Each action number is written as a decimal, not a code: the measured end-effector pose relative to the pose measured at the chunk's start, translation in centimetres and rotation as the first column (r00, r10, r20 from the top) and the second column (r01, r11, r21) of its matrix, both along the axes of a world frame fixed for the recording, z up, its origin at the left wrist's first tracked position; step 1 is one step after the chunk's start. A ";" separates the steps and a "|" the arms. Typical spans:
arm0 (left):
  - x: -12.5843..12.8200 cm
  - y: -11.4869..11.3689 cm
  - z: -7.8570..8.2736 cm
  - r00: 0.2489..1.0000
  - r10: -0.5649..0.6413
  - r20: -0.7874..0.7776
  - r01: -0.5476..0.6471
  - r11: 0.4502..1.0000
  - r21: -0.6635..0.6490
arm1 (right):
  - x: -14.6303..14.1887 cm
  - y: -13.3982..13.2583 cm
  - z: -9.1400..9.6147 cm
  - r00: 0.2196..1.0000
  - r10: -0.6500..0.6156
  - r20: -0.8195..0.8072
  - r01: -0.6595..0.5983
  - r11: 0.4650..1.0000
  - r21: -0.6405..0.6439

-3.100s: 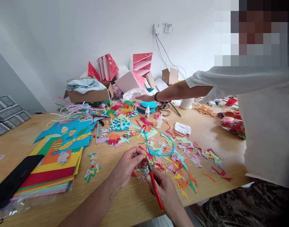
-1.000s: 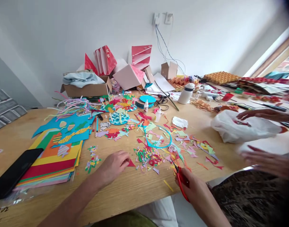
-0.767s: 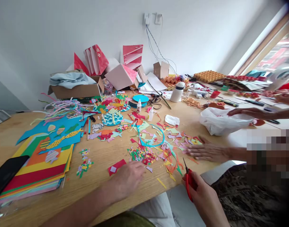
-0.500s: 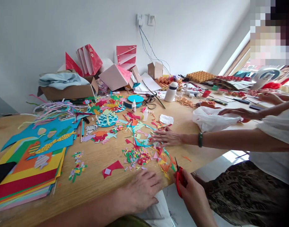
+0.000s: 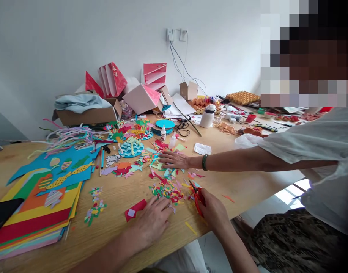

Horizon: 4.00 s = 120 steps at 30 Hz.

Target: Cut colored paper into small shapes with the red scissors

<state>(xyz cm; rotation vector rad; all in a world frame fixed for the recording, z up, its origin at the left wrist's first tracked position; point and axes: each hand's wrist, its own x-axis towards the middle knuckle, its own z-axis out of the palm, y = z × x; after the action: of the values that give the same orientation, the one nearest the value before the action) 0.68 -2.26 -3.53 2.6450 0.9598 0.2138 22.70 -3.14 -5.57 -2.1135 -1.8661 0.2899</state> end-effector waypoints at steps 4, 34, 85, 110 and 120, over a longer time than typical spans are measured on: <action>-1.3 0.4 0.7 0.996 0.072 0.053 -0.071 0.997 -0.018 | -0.2 0.3 0.1 1.000 0.010 0.006 -0.010 1.000 0.000; 1.1 4.0 2.2 0.866 0.322 0.383 -0.172 0.910 -0.377 | -2.8 2.2 1.2 0.736 0.057 -0.674 0.057 0.988 0.146; 2.5 5.5 0.5 0.662 0.520 0.541 -0.209 0.820 -0.532 | -7.3 3.6 3.4 0.648 0.131 -0.750 0.066 0.972 0.227; 1.5 3.6 3.3 0.430 0.756 0.494 0.357 0.360 -0.862 | -7.6 1.5 5.4 0.895 0.293 -0.336 -0.097 0.864 0.494; 1.0 3.5 3.2 0.413 0.774 0.481 0.343 0.357 -0.869 | -7.7 1.2 4.4 0.911 0.308 -0.273 -0.131 0.847 0.515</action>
<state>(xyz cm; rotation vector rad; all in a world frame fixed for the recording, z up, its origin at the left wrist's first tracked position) 1.68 1.28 -0.31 0.8987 0.7154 0.8038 14.96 -1.91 -1.17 -1.4070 -1.7420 0.1974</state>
